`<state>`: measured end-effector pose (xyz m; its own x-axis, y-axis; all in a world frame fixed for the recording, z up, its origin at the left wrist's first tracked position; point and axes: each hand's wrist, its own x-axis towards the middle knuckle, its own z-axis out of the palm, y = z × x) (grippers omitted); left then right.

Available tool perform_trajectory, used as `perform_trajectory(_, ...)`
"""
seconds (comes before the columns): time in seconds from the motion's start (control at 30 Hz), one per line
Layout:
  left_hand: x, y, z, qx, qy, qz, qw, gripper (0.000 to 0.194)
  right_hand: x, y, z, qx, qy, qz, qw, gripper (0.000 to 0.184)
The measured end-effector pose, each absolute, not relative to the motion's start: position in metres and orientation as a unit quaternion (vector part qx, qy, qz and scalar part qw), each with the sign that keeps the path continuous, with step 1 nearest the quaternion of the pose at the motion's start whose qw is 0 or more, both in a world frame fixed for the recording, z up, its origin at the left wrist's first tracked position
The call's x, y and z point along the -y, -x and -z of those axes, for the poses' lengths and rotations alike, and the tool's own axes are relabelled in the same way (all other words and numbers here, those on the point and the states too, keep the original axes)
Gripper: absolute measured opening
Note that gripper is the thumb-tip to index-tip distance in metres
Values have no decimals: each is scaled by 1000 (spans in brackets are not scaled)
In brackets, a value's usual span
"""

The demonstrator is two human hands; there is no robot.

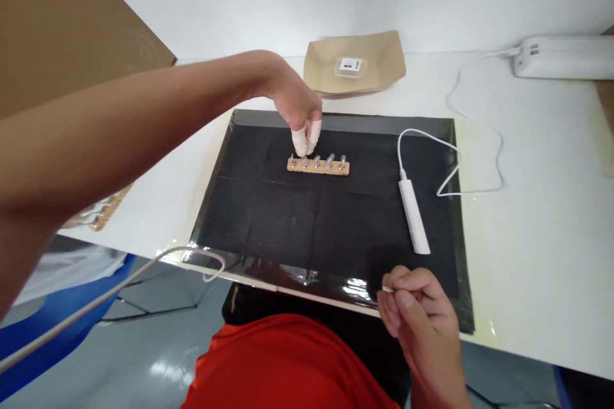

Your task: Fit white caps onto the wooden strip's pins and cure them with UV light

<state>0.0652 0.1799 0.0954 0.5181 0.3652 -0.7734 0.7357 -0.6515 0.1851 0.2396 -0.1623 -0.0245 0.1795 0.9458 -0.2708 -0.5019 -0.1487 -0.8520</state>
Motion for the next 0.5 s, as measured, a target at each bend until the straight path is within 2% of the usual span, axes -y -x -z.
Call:
perform_trajectory(0.2, -188, -52, -92, -332, -807, 377, 312, 35, 163, -239, 27, 239, 468, -591, 612, 9)
perform_trajectory(0.5, -175, -36, -97, -367, -813, 351, 285, 36, 163, -239, 27, 240, 466, -590, 614, 9)
